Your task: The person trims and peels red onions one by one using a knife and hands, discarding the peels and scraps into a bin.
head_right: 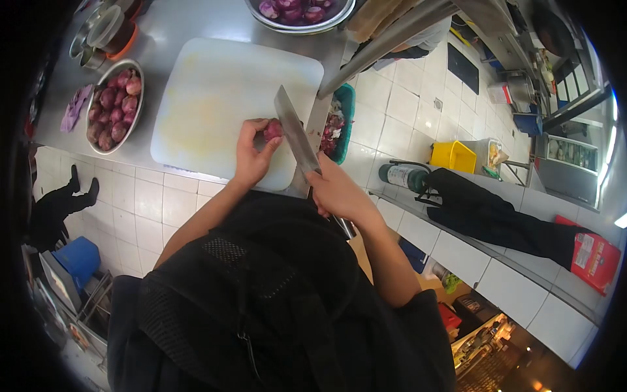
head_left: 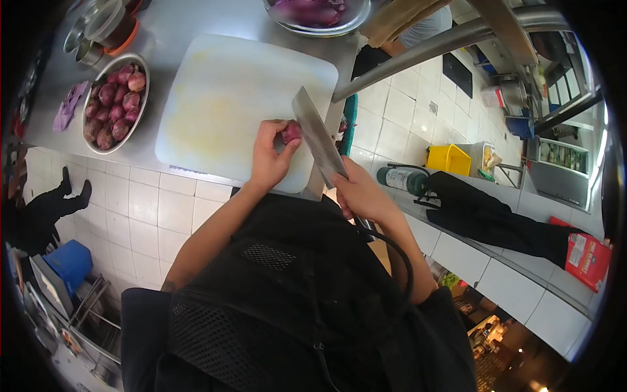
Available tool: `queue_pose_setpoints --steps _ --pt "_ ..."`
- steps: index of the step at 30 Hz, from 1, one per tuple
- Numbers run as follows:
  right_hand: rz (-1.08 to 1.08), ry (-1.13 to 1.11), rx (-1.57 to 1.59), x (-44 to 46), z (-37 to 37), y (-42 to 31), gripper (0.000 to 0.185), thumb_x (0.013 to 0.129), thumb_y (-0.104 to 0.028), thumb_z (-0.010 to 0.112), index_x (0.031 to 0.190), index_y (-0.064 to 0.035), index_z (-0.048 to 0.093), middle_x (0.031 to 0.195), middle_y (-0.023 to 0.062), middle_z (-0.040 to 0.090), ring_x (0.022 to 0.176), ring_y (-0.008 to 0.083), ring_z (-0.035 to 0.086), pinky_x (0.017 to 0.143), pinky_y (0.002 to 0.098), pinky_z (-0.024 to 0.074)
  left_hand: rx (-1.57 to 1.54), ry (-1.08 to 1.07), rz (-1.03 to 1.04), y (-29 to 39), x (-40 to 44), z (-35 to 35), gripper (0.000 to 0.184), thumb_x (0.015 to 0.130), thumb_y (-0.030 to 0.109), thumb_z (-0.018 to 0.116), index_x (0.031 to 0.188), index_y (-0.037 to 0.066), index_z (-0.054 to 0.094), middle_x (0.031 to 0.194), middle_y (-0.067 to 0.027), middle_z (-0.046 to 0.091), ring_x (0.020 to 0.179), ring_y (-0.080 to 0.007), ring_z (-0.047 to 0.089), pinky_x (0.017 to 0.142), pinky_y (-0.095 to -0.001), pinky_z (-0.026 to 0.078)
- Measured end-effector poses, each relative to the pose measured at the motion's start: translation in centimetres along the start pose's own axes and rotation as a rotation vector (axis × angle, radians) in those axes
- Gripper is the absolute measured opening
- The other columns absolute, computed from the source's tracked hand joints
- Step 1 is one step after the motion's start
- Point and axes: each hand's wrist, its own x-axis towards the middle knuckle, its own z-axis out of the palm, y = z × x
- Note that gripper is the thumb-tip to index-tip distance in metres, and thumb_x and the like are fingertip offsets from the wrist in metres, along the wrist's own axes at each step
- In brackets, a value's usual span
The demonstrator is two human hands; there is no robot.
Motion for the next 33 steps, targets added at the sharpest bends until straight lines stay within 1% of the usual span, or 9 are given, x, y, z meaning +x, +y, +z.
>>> queue_pose_setpoints --steps 10,12,13,15,21,23,27,29,33 --pt "-0.101 0.104 -0.062 7.3 2.3 1.1 0.037 0.101 -0.014 0.048 0.130 0.0069 0.038 0.061 0.0077 0.050 0.041 0.0155 0.050 0.042 0.0328 0.0440 0.084 -0.042 0.087 0.3 0.3 -0.3 0.041 0.081 0.006 0.080 0.114 0.000 0.058 0.116 -0.0196 0.059 0.108 -0.0383 0.060 0.091 -0.0412 0.051" --pt "-0.273 0.330 -0.289 11.3 3.7 4.4 0.041 0.099 -0.012 0.050 0.131 0.0102 0.039 0.070 0.0189 0.060 0.053 0.0301 0.064 0.054 0.0423 0.0518 0.107 -0.052 0.111 0.0 0.1 -0.6 0.042 0.081 0.006 0.080 0.116 0.001 0.057 0.117 -0.0197 0.059 0.109 -0.0384 0.060 0.092 -0.0413 0.051" --pt "-0.281 0.333 -0.286 11.5 4.4 4.5 0.041 0.099 -0.012 0.050 0.131 0.0102 0.039 0.070 0.0189 0.060 0.053 0.0301 0.064 0.054 0.0423 0.0518 0.097 -0.042 0.080 -0.4 -0.1 -0.5 0.046 0.081 0.006 0.079 0.121 0.001 0.055 0.119 -0.0200 0.059 0.110 -0.0381 0.060 0.093 -0.0412 0.051" --pt "-0.424 0.504 -0.403 11.8 5.5 4.4 0.038 0.097 -0.009 0.050 0.127 0.0126 0.041 0.092 0.0396 0.064 0.094 0.0564 0.063 0.084 0.0587 0.0484 0.095 -0.032 0.063 -0.2 0.2 -0.4 0.051 0.082 0.006 0.079 0.125 0.001 0.054 0.121 -0.0203 0.059 0.111 -0.0377 0.060 0.095 -0.0411 0.050" --pt "-0.339 0.517 -0.341 11.1 5.3 3.7 0.037 0.095 -0.009 0.052 0.125 0.0103 0.044 0.093 0.0389 0.064 0.093 0.0552 0.063 0.084 0.0608 0.0476 -0.113 -0.070 -0.076 0.2 0.8 -1.5 0.058 0.091 0.009 0.073 0.140 0.001 0.045 0.119 -0.0167 0.065 0.107 -0.0260 0.066 0.094 -0.0388 0.053" --pt "-0.309 0.535 -0.311 10.5 5.0 4.4 0.037 0.094 -0.009 0.052 0.126 0.0084 0.045 0.094 0.0383 0.064 0.093 0.0545 0.064 0.084 0.0607 0.0478 -0.495 0.079 -0.349 0.1 1.2 -3.5 0.049 0.098 0.011 0.064 0.141 0.000 0.044 0.118 -0.0182 0.065 0.098 -0.0243 0.068 0.094 -0.0393 0.053" --pt "-0.433 0.586 -0.322 8.3 1.9 9.4 0.029 0.094 -0.012 0.056 0.119 0.0009 0.051 0.092 0.0323 0.066 0.089 0.0514 0.065 0.081 0.0608 0.0489 -0.513 0.190 -0.288 0.0 2.0 -7.9 0.043 0.102 0.010 0.057 0.140 -0.002 0.041 0.110 -0.0167 0.065 0.098 -0.0217 0.067 0.087 -0.0383 0.057" --pt "-0.207 0.647 -0.502 6.5 0.1 8.5 0.025 0.094 -0.013 0.055 0.114 0.0006 0.051 0.089 0.0320 0.066 0.089 0.0523 0.064 0.080 0.0610 0.0486 -0.326 0.168 -0.213 -1.0 1.8 -8.7 0.042 0.103 0.011 0.055 0.140 -0.003 0.041 0.109 -0.0158 0.064 0.092 -0.0201 0.065 0.085 -0.0374 0.057" --pt "-0.170 0.647 -0.542 4.7 0.4 6.2 0.022 0.095 -0.014 0.055 0.113 -0.0005 0.052 0.089 0.0319 0.066 0.088 0.0522 0.064 0.078 0.0617 0.0485 -0.301 0.139 -0.199 -0.7 1.5 -7.7 0.042 0.103 0.009 0.054 0.141 -0.002 0.041 0.113 -0.0137 0.061 0.088 -0.0178 0.061 0.083 -0.0361 0.055"
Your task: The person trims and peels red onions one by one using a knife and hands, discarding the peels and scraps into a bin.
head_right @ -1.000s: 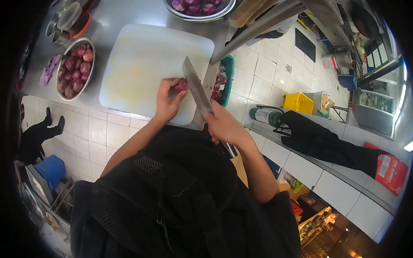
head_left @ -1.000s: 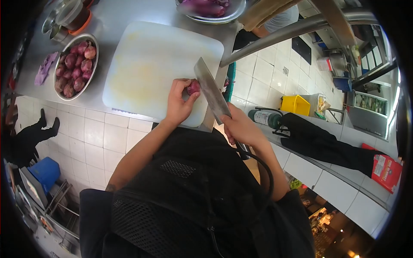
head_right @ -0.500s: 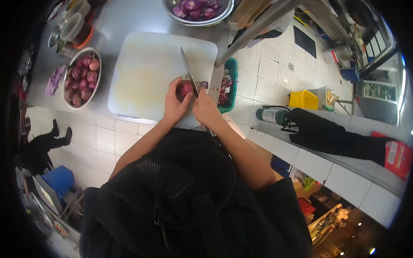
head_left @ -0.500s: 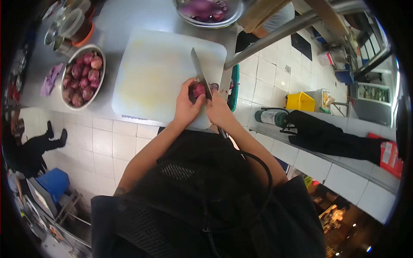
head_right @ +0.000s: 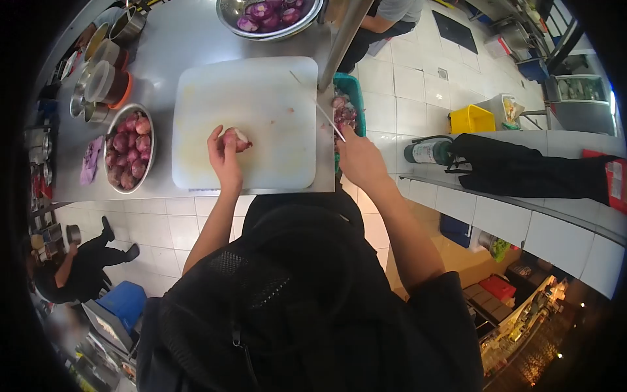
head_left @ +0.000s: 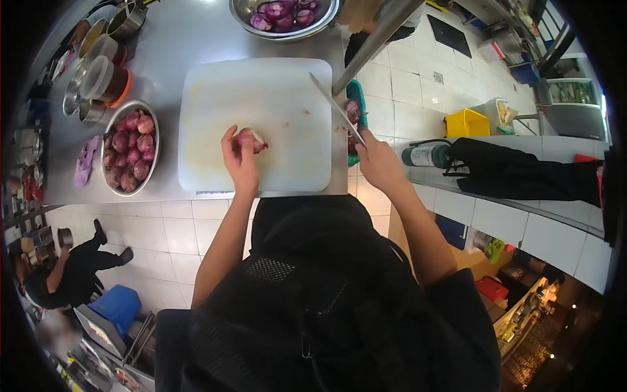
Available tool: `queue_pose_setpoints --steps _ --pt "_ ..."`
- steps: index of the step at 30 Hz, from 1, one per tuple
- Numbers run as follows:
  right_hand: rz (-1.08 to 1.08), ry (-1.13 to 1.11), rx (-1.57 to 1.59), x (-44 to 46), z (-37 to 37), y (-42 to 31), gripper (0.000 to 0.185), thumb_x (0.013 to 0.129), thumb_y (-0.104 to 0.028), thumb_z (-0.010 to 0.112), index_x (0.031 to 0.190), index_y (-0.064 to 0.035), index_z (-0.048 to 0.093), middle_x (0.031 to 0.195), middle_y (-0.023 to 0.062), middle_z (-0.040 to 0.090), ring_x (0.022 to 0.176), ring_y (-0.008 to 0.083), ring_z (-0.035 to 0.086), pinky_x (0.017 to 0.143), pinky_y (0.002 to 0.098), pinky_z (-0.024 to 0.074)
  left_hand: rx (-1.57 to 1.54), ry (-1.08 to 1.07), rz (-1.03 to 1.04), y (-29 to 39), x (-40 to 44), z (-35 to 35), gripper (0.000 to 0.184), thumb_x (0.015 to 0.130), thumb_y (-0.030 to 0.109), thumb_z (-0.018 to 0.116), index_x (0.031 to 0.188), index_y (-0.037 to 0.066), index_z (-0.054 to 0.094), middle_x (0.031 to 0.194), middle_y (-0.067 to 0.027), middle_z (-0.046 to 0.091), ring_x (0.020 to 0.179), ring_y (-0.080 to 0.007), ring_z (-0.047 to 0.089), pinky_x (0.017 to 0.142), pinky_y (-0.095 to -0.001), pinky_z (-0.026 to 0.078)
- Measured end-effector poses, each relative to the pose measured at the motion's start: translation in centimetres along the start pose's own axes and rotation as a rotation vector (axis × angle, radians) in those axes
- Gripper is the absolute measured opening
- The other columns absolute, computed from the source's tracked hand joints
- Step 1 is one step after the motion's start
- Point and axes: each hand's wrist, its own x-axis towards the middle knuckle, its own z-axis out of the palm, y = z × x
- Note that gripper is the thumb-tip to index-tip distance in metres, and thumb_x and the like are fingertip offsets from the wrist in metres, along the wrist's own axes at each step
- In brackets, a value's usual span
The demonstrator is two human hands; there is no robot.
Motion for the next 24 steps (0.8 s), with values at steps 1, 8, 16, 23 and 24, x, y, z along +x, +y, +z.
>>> queue_pose_setpoints --steps 1,8,16,23,24 --pt "-0.080 0.010 0.118 -0.4 1.0 -0.1 0.024 0.096 -0.016 0.055 0.113 0.0007 0.052 0.090 0.0327 0.065 0.086 0.0536 0.062 0.076 0.0593 0.0486 0.006 0.025 -0.016 -0.2 0.0 0.0 0.042 0.101 0.010 0.058 0.139 -0.002 0.046 0.116 -0.0133 0.059 0.093 -0.0170 0.060 0.082 -0.0340 0.054" --pt "0.088 -0.396 0.638 0.2 4.2 -3.2 0.022 0.099 -0.020 0.055 0.107 0.0002 0.053 0.070 0.0164 0.059 0.052 0.0255 0.061 0.047 0.0406 0.0489 0.812 -0.060 0.424 2.8 0.6 -0.5 0.048 0.087 0.012 0.070 0.133 0.006 0.060 0.122 -0.0148 0.055 0.110 -0.0293 0.054 0.093 -0.0418 0.048" --pt "0.067 -0.047 0.354 -1.2 1.2 4.0 0.027 0.097 -0.021 0.058 0.114 0.0002 0.054 0.076 0.0215 0.065 0.065 0.0379 0.067 0.059 0.0504 0.0524 1.009 -0.264 0.172 3.3 0.1 -1.2 0.061 0.083 0.013 0.074 0.140 0.005 0.054 0.135 -0.0201 0.054 0.122 -0.0393 0.051 0.103 -0.0462 0.044" --pt "-0.155 0.038 0.264 0.4 1.7 -1.1 0.039 0.093 -0.022 0.065 0.128 -0.0088 0.054 0.093 0.0245 0.069 0.091 0.0444 0.067 0.079 0.0535 0.0517 0.721 -0.023 0.276 6.2 0.6 -0.5 0.045 0.088 0.011 0.073 0.129 -0.002 0.060 0.121 -0.0160 0.058 0.107 -0.0273 0.057 0.095 -0.0363 0.047" --pt "-0.213 0.046 0.265 1.1 2.3 -2.0 0.043 0.092 -0.021 0.065 0.131 -0.0078 0.053 0.098 0.0254 0.069 0.093 0.0452 0.067 0.081 0.0537 0.0522 0.664 0.027 0.332 8.8 0.9 0.1 0.038 0.090 0.010 0.072 0.124 -0.002 0.063 0.113 -0.0130 0.060 0.098 -0.0231 0.058 0.090 -0.0331 0.048"
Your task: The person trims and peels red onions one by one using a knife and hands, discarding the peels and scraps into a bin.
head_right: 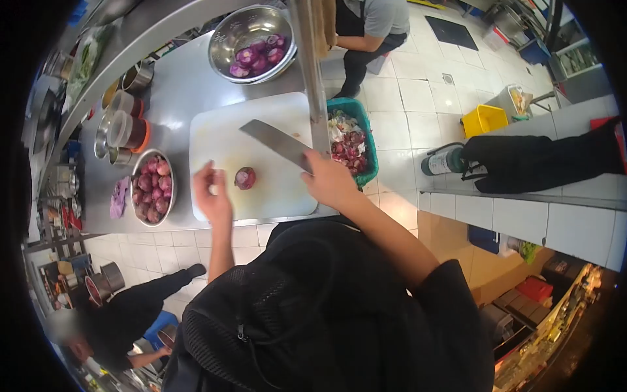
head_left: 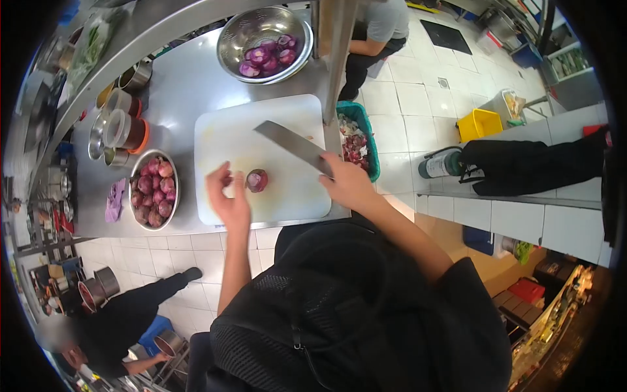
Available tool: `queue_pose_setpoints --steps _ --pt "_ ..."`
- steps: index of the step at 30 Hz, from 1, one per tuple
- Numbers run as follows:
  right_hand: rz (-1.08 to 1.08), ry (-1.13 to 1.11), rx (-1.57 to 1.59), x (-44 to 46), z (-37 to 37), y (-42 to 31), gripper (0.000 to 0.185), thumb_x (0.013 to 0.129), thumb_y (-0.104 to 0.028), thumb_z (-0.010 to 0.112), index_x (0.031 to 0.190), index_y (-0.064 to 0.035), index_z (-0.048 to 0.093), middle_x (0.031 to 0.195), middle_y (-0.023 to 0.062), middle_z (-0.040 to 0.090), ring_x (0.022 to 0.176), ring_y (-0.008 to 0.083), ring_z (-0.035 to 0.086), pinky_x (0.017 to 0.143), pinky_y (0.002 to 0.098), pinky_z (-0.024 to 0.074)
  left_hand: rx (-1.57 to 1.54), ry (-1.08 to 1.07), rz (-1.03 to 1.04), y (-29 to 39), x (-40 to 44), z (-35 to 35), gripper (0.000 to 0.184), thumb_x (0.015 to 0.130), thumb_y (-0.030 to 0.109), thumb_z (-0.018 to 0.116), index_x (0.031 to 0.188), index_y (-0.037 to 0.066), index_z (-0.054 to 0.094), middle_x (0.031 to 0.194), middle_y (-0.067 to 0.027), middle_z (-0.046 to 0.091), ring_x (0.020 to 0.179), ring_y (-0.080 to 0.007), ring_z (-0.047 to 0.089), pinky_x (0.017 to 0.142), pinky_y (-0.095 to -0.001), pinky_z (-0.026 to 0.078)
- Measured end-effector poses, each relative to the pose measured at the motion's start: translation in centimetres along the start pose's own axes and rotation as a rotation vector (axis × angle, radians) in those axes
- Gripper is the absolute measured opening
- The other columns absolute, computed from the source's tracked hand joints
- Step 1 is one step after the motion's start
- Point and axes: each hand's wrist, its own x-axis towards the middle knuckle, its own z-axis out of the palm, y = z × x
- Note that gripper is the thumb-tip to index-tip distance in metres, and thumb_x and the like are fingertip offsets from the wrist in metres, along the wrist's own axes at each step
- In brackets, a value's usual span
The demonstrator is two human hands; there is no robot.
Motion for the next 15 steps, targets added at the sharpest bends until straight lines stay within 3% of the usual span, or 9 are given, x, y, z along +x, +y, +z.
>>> queue_pose_setpoints --steps 1,2,3,4,5,8,11,13,15 --pt "-0.059 -0.006 0.000 0.9 0.8 -0.3 0.047 0.091 -0.021 0.066 0.133 -0.0068 0.051 0.102 0.0263 0.068 0.095 0.0461 0.067 0.084 0.0540 0.0527 -0.105 0.086 0.144 3.6 1.7 -1.2 0.024 0.092 0.007 0.068 0.113 -0.004 0.067 0.099 -0.0081 0.059 0.088 -0.0175 0.056 0.082 -0.0298 0.046" --pt "-0.047 -0.015 0.001 1.6 1.6 -0.4 0.047 0.091 -0.021 0.066 0.133 -0.0068 0.051 0.102 0.0263 0.068 0.095 0.0461 0.067 0.084 0.0540 0.0527 -0.133 0.147 0.296 7.2 3.2 -2.9 0.020 0.096 0.006 0.064 0.112 -0.002 0.068 0.098 -0.0062 0.065 0.092 -0.0157 0.059 0.085 -0.0303 0.050" --pt "-0.094 -0.033 0.010 2.3 2.3 -0.3 0.052 0.091 -0.019 0.066 0.139 -0.0080 0.048 0.111 0.0264 0.066 0.102 0.0448 0.065 0.087 0.0517 0.0518 -0.154 0.149 0.402 11.2 4.4 -5.0 0.023 0.091 0.000 0.059 0.112 -0.004 0.068 0.096 -0.0084 0.065 0.092 -0.0171 0.059 0.083 -0.0305 0.050" --pt "-0.145 -0.053 0.016 2.8 2.7 -0.2 0.059 0.091 -0.016 0.067 0.144 -0.0092 0.044 0.119 0.0264 0.064 0.108 0.0436 0.063 0.090 0.0495 0.0510 -0.097 0.147 0.649 14.0 6.0 -7.0 0.030 0.088 0.005 0.051 0.111 -0.009 0.066 0.096 -0.0142 0.065 0.089 -0.0222 0.060 0.079 -0.0327 0.050" --pt "-0.143 -0.074 0.008 2.9 2.7 -0.1 0.059 0.091 -0.016 0.067 0.144 -0.0092 0.044 0.119 0.0264 0.064 0.108 0.0436 0.063 0.090 0.0495 0.0510 -0.364 0.114 0.715 18.1 6.4 -7.8 0.025 0.090 0.010 0.059 0.108 -0.008 0.064 0.092 -0.0105 0.059 0.084 -0.0220 0.054 0.078 -0.0335 0.046" --pt "-0.209 -0.118 -0.053 2.5 1.7 0.2 0.059 0.091 -0.015 0.067 0.146 -0.0084 0.045 0.121 0.0264 0.063 0.115 0.0439 0.059 0.095 0.0490 0.0489 -0.339 -0.007 1.080 25.6 7.3 -10.7 0.034 0.089 0.019 0.062 0.110 -0.008 0.062 0.090 -0.0118 0.059 0.080 -0.0227 0.054 0.074 -0.0337 0.048" --pt "-0.233 -0.038 0.061 1.5 0.4 1.9 0.053 0.090 -0.014 0.067 0.140 -0.0062 0.052 0.119 0.0256 0.062 0.115 0.0429 0.059 0.098 0.0491 0.0474 -0.323 -0.063 1.209 28.4 6.9 -12.2 0.035 0.089 0.020 0.062 0.110 -0.008 0.062 0.090 -0.0120 0.059 0.081 -0.0229 0.054 0.074 -0.0338 0.048" --pt "-0.408 0.309 -0.066 1.1 1.2 4.5 0.044 0.086 -0.009 0.069 0.127 -0.0025 0.058 0.113 0.0245 0.059 0.108 0.0444 0.057 0.092 0.0495 0.0486 -0.306 -0.093 1.226 29.5 7.6 -13.0 0.035 0.090 0.020 0.062 0.110 -0.008 0.062 0.091 -0.0121 0.059 0.081 -0.0230 0.054 0.074 -0.0339 0.048" --pt "-0.241 0.273 0.081 0.5 -0.1 5.0 0.033 0.086 -0.009 0.068 0.117 -0.0002 0.062 0.109 0.0243 0.062 0.107 0.0459 0.058 0.092 0.0507 0.0485 -0.261 -0.050 1.298 30.1 7.5 -13.8 0.035 0.090 0.020 0.062 0.110 -0.008 0.062 0.091 -0.0122 0.059 0.081 -0.0232 0.054 0.075 -0.0340 0.048"
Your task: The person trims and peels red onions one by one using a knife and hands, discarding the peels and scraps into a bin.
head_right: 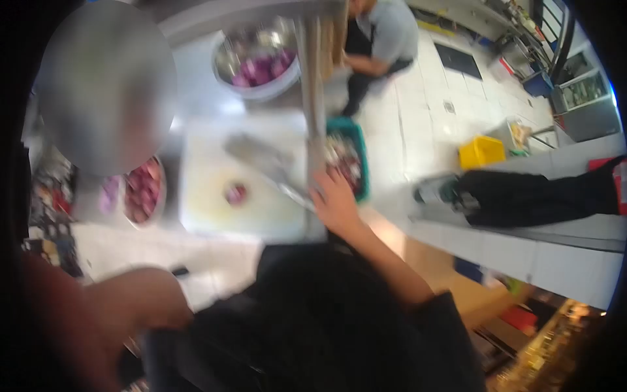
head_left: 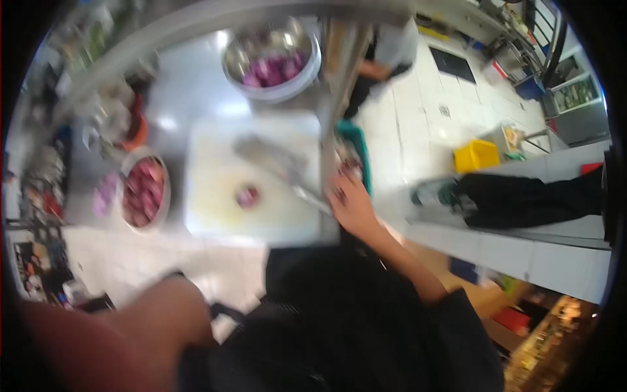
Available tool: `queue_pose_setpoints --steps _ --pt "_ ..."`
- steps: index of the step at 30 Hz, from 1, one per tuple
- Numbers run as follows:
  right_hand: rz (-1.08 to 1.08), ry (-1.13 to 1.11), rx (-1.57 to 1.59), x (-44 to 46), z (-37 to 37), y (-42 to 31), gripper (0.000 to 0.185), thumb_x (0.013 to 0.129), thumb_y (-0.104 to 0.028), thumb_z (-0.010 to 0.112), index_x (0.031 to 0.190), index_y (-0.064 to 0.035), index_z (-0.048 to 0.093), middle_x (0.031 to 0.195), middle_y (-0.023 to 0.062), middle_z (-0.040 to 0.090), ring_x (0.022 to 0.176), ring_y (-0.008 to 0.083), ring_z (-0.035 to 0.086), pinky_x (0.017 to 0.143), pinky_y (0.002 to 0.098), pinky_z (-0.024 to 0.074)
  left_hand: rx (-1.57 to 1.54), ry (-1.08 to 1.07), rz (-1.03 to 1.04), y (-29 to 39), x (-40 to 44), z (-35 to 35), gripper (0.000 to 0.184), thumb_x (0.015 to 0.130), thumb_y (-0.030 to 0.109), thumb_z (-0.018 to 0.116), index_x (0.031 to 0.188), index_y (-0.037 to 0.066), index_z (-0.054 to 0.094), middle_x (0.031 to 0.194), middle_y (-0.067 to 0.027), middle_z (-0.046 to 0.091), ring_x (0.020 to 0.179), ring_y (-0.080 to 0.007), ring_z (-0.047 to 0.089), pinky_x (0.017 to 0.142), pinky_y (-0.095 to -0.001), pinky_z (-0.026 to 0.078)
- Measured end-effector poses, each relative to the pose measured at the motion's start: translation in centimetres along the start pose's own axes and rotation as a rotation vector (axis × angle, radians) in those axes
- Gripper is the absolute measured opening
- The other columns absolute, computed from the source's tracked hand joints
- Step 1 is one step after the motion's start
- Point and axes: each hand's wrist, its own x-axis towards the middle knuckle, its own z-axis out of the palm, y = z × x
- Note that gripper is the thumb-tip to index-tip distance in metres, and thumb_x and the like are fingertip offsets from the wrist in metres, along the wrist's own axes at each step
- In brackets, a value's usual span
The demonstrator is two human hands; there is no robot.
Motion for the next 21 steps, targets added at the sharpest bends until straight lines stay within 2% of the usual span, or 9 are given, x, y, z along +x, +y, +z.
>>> queue_pose_setpoints --steps 2,3,4,6,8,13,16,17,21 --pt "0.051 0.023 0.134 -0.6 -0.6 -0.4 0.025 0.086 -0.004 0.066 0.111 -0.0011 0.065 0.109 0.0239 0.066 0.107 0.0436 0.061 0.093 0.0511 0.0485 0.074 -0.014 -0.009 -0.1 1.0 -1.4 0.036 0.090 0.021 0.062 0.110 -0.008 0.062 0.091 -0.0123 0.060 0.081 -0.0233 0.054 0.075 -0.0341 0.048" --pt "0.083 0.196 0.169 -0.4 0.2 -0.4 0.021 0.096 -0.005 0.059 0.115 -0.0001 0.064 0.103 0.0172 0.067 0.092 0.0339 0.066 0.086 0.0429 0.0533 0.136 0.027 -0.031 0.3 0.5 -1.9 0.036 0.090 0.021 0.062 0.111 -0.008 0.062 0.091 -0.0124 0.060 0.081 -0.0234 0.054 0.075 -0.0341 0.048" --pt "-0.044 0.146 -0.015 -0.9 0.1 2.1 0.026 0.095 -0.014 0.065 0.118 -0.0016 0.064 0.104 0.0185 0.067 0.094 0.0355 0.066 0.090 0.0441 0.0528 0.178 0.075 -0.095 0.6 -0.1 -2.1 0.036 0.090 0.021 0.062 0.111 -0.008 0.062 0.091 -0.0124 0.060 0.082 -0.0235 0.054 0.075 -0.0342 0.048" --pt "0.182 0.091 -0.122 -1.7 -2.1 3.2 0.026 0.090 -0.016 0.071 0.113 -0.0030 0.068 0.111 0.0192 0.067 0.105 0.0365 0.063 0.096 0.0442 0.0488 0.246 0.179 -0.231 1.6 -1.0 -2.8 0.036 0.090 0.021 0.062 0.111 -0.008 0.062 0.091 -0.0125 0.060 0.082 -0.0236 0.055 0.075 -0.0342 0.048" --pt "-0.023 0.082 -0.335 0.9 -7.1 3.8 0.036 0.091 -0.019 0.073 0.122 -0.0024 0.066 0.116 0.0201 0.067 0.108 0.0349 0.063 0.096 0.0421 0.0496 0.316 0.292 -0.277 3.1 -3.4 -2.8 0.037 0.090 0.022 0.062 0.111 -0.008 0.062 0.091 -0.0126 0.060 0.082 -0.0238 0.055 0.075 -0.0343 0.048" --pt "0.193 0.372 0.211 -2.2 -4.0 14.3 0.044 0.103 -0.014 0.057 0.144 0.0004 0.050 0.143 0.0181 0.056 0.114 0.0256 0.060 0.093 0.0352 0.0512 0.400 0.287 -0.465 3.5 -11.2 -5.1 0.038 0.090 0.023 0.062 0.111 -0.008 0.062 0.092 -0.0129 0.060 0.083 -0.0241 0.055 0.075 -0.0345 0.048" --pt "0.496 0.423 0.676 -1.8 -8.0 16.1 0.048 0.105 -0.019 0.047 0.152 -0.0078 0.043 0.154 0.0127 0.044 0.128 0.0254 0.051 0.100 0.0435 0.0458 0.423 0.275 -0.556 3.2 -14.8 -5.1 0.038 0.090 0.023 0.062 0.111 -0.008 0.062 0.092 -0.0131 0.060 0.083 -0.0243 0.055 0.075 -0.0347 0.048" --pt "0.560 0.523 0.595 -0.8 -7.6 15.2 0.045 0.105 -0.023 0.048 0.145 -0.0032 0.048 0.129 0.0146 0.061 0.109 0.0234 0.059 0.085 0.0380 0.0503 0.432 0.287 -0.574 3.1 -16.5 -5.1 0.038 0.090 0.024 0.062 0.111 -0.008 0.062 0.092 -0.0132 0.060 0.083 -0.0244 0.055 0.075 -0.0347 0.048" --pt "0.578 0.494 0.326 2.2 -4.5 16.4 0.044 0.104 -0.022 0.049 0.144 -0.0027 0.048 0.124 0.0139 0.061 0.104 0.0229 0.058 0.083 0.0369 0.0495 0.478 0.285 -0.580 3.3 -19.3 -4.3 0.039 0.090 0.024 0.062 0.112 -0.008 0.062 0.092 -0.0134 0.060 0.084 -0.0247 0.055 0.075 -0.0349 0.048"
